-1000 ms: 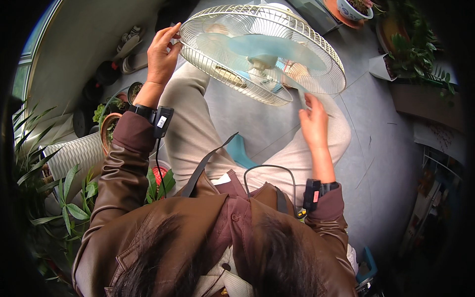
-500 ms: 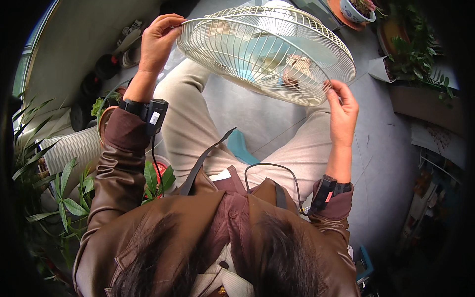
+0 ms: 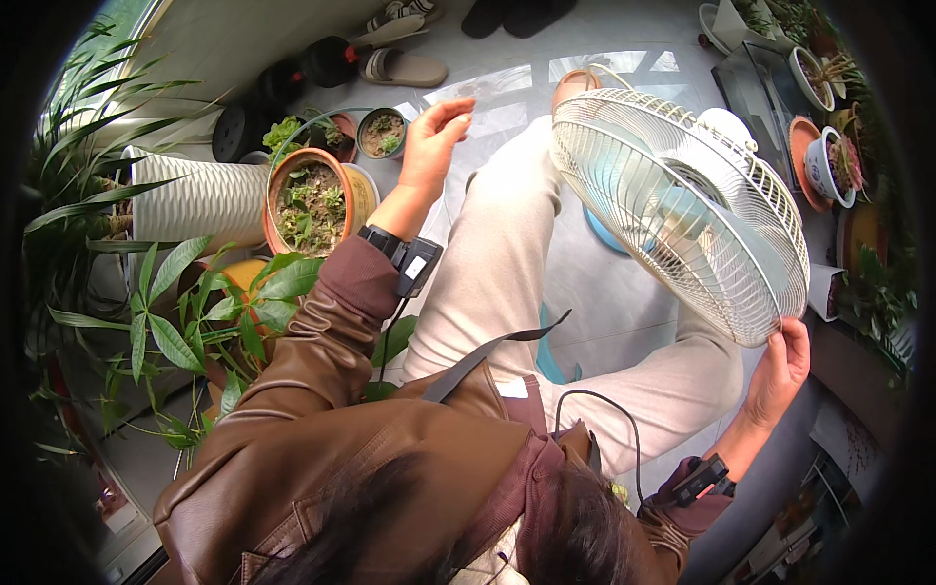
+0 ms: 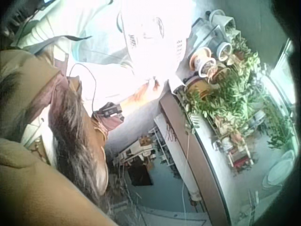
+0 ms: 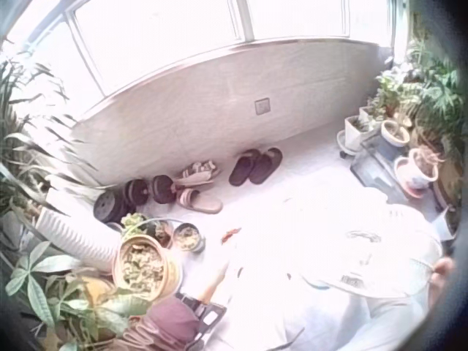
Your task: The person assembles a standing fan by attaching the front and rear wire cages to the fan head. They align and press the cages into place, then briefly pick up a screwdriver before setting it down.
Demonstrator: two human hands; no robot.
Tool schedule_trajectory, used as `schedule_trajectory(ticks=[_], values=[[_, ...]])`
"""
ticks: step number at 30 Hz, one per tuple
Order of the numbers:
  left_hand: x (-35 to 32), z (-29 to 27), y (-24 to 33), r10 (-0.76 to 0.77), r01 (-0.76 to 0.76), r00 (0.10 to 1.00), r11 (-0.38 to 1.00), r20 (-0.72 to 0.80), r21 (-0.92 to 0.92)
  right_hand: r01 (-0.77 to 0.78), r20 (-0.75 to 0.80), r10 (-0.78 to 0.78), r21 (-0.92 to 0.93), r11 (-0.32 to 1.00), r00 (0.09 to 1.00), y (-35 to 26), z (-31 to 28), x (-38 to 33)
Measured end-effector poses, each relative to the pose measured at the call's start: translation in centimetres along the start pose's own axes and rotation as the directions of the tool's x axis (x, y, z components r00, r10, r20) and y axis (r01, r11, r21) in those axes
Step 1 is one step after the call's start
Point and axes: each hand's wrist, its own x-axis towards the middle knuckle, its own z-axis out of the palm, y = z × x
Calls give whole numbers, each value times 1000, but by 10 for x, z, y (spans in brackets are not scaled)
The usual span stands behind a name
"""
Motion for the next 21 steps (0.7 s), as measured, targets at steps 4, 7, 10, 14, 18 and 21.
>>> schedule_trajectory(ticks=[4, 7, 10, 14, 18, 21], values=[[-18, -104, -53, -59, 114, 961, 974, -269, 196, -41, 5, 41, -28, 999, 999, -4, -2, -2], [-41, -201, -58, 214, 42, 855, 879, -472, 475, -23, 16, 23, -29, 999, 1000, -6, -1, -1], [-68, -290, -51, 327, 345, 697, 627, -638, 698, -68, -1, 68, -34, 997, 998, -6, 1, 0], [-88, -351, -65, -49, 791, 592, 228, -805, 568, -73, 40, 74, -30, 997, 996, -6, 3, 0], [-95, -357, -84, -133, 787, 565, 384, -814, 483, -49, 31, 51, -57, 997, 998, -6, 10, -2], [-98, -339, -85, -85, 747, 526, 521, -846, 412, -49, 88, 54, -61, 997, 995, -8, 14, -2]])
